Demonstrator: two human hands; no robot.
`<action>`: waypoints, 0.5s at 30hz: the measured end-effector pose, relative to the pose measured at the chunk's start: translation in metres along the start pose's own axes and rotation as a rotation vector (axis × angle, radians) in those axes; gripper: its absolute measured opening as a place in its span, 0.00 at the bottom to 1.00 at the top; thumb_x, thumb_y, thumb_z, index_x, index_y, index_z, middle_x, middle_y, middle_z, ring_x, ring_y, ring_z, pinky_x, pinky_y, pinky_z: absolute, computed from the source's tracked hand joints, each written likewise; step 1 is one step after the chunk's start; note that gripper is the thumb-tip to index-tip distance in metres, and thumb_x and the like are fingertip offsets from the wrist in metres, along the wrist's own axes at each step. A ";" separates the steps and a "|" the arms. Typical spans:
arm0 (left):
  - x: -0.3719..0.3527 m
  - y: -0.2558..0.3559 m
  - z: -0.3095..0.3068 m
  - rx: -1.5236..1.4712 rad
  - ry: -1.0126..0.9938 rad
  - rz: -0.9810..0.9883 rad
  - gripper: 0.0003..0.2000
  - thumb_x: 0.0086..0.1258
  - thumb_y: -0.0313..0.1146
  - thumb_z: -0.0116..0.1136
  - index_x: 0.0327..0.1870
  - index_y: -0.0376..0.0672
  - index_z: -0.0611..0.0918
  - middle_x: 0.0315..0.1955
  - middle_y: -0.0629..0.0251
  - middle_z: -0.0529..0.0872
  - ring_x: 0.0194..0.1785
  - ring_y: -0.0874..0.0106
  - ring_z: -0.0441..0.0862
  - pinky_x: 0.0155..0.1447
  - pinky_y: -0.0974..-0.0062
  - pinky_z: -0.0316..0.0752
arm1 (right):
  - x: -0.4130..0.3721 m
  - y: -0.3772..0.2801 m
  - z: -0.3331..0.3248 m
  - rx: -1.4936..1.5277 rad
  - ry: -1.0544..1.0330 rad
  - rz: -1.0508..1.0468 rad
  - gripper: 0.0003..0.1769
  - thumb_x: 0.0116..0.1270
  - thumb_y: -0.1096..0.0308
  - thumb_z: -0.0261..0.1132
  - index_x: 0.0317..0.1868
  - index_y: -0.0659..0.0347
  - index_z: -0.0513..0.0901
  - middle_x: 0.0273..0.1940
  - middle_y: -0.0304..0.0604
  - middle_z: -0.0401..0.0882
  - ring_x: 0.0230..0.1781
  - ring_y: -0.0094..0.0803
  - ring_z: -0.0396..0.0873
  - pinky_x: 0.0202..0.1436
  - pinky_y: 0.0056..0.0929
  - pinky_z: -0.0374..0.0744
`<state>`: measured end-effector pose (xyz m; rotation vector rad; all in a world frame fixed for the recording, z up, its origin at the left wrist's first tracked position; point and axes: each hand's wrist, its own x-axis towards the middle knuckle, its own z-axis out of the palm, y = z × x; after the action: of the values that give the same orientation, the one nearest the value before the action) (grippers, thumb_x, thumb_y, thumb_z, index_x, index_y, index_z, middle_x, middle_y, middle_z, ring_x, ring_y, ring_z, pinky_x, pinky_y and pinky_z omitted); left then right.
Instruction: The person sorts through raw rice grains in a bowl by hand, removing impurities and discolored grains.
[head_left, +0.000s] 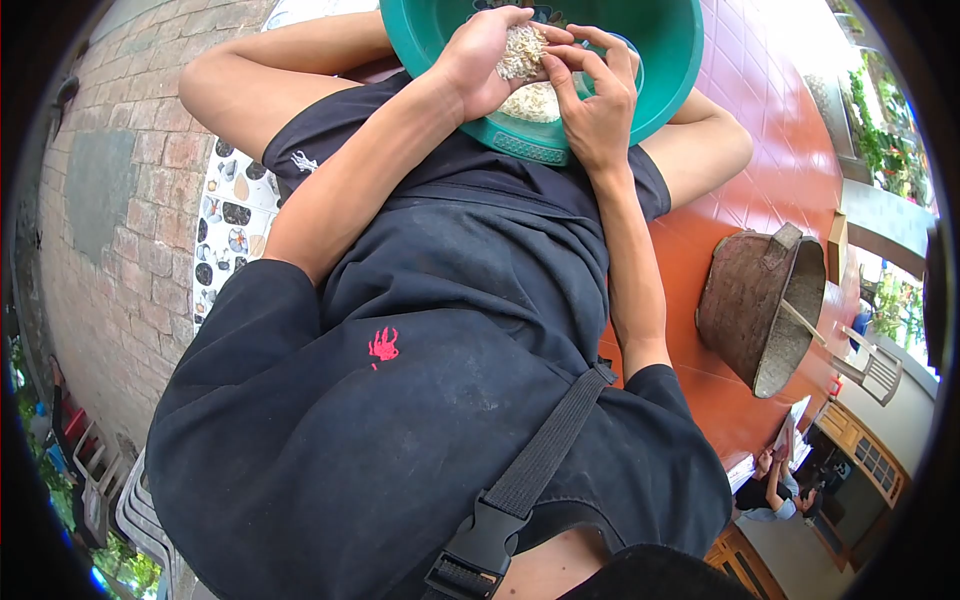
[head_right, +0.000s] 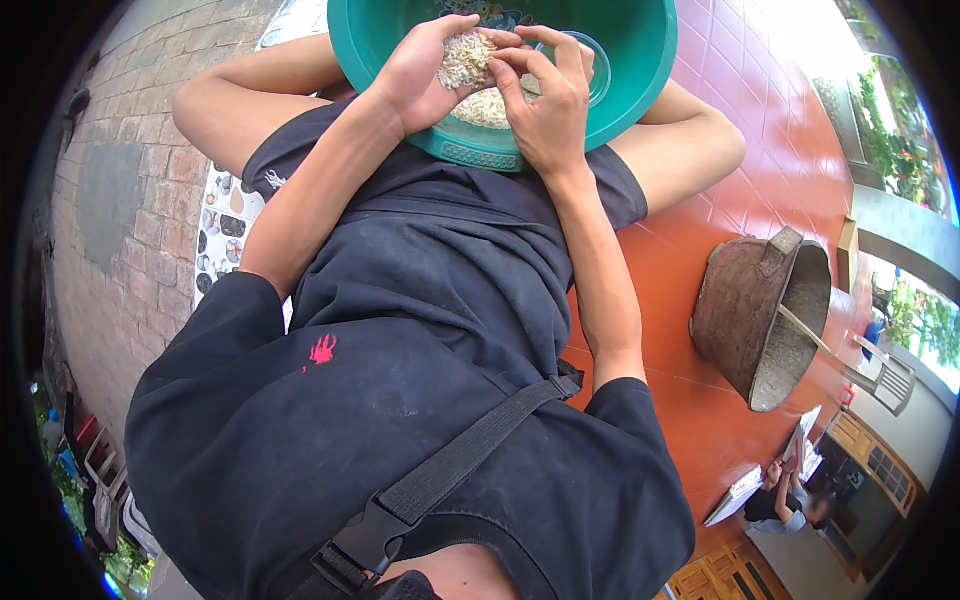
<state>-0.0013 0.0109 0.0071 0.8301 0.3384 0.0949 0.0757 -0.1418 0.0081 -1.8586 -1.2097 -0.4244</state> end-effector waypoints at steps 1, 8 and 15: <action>0.001 0.000 -0.001 0.000 0.000 0.000 0.22 0.87 0.41 0.36 0.59 0.37 0.82 0.50 0.62 0.89 0.54 0.70 0.86 0.64 0.65 0.79 | 0.000 0.000 0.000 0.000 0.000 0.000 0.06 0.66 0.67 0.76 0.42 0.57 0.93 0.56 0.41 0.85 0.58 0.42 0.76 0.63 0.40 0.73; 0.000 0.004 0.004 -0.082 -0.001 -0.016 0.23 0.87 0.39 0.35 0.59 0.30 0.81 0.51 0.54 0.88 0.57 0.63 0.87 0.67 0.62 0.83 | -0.001 0.007 -0.004 0.152 0.087 0.129 0.06 0.69 0.67 0.75 0.43 0.59 0.93 0.51 0.41 0.87 0.57 0.38 0.79 0.61 0.36 0.76; -0.003 0.005 0.006 -0.042 -0.030 -0.022 0.25 0.87 0.38 0.34 0.60 0.22 0.78 0.56 0.42 0.86 0.61 0.53 0.86 0.70 0.61 0.84 | -0.001 0.008 -0.005 0.284 0.115 0.229 0.06 0.73 0.68 0.72 0.44 0.62 0.91 0.50 0.43 0.87 0.56 0.36 0.81 0.59 0.32 0.78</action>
<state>-0.0017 0.0093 0.0159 0.7849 0.3162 0.0685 0.0834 -0.1477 0.0064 -1.6784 -0.9157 -0.2163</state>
